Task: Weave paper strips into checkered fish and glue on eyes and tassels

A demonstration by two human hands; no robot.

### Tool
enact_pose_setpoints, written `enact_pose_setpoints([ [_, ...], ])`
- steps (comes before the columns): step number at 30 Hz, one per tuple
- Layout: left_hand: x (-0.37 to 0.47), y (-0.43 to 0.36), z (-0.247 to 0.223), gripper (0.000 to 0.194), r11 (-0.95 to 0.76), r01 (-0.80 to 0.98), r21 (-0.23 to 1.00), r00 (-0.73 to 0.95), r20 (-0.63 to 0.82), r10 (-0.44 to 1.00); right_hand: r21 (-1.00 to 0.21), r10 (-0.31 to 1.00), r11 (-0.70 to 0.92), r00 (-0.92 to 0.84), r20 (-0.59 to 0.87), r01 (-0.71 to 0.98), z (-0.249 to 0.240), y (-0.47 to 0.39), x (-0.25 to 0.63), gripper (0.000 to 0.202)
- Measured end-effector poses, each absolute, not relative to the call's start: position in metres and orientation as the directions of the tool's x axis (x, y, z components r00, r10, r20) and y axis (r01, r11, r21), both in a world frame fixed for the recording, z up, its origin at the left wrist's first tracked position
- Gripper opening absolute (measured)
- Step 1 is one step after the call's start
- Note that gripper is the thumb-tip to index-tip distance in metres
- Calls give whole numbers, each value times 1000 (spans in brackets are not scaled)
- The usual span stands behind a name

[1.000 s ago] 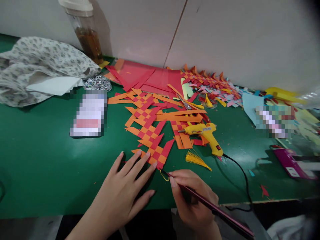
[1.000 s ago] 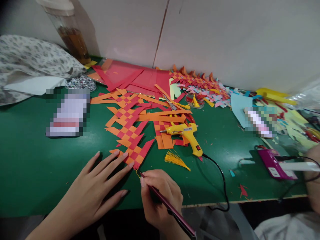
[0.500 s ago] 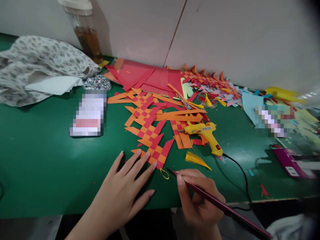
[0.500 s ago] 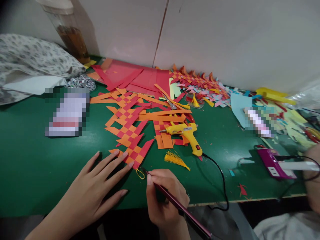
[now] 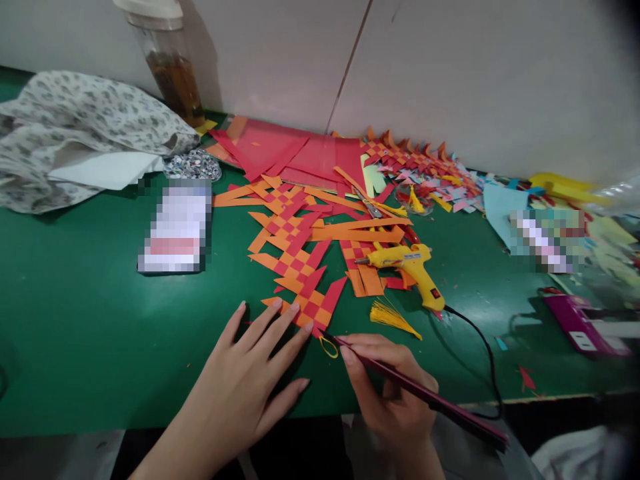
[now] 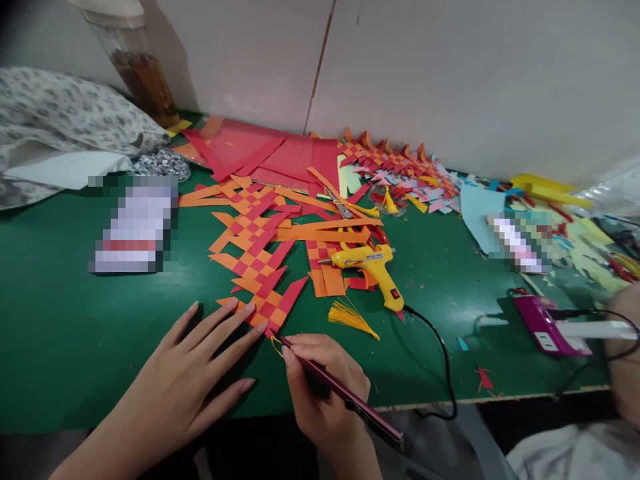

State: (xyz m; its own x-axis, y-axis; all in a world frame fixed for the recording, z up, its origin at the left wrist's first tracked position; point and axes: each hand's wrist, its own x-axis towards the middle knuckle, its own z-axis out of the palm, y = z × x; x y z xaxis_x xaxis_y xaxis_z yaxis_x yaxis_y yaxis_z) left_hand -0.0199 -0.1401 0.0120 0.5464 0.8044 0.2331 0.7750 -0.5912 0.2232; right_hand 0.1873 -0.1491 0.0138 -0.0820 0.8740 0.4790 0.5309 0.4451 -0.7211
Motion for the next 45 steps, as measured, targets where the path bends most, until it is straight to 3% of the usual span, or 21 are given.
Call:
enact_pose_setpoints([
  [8, -20, -139, 12, 46, -588, 775, 232, 543, 232, 807, -718, 871, 444, -71, 486, 536, 14, -149, 187, 27],
  [15, -20, -139, 13, 45, -585, 778, 231, 548, 208, 810, -731, 807, 385, 180, 563, 563, 15, -148, 184, 26],
  [28, -20, -141, 12, 45, -587, 777, 228, 549, 210, 809, -662, 835, 447, -15, 550, 602, 17, -149, 185, 25],
  [35, -20, -140, 13, 44, -587, 775, 236, 542, 229, 808, -769, 787, 359, 272, 554, 530, 14, -150, 187, 22],
  [38, -20, -138, 18, 44, -582, 766, 273, 527, 251, 812, -816, 783, 360, 330, 528, 452, 12, -150, 189, 20],
  [45, 1, -125, 37, 23, -462, 772, 436, 315, 369, 874, -827, 793, 410, 298, 532, 386, 12, -150, 191, 18],
])
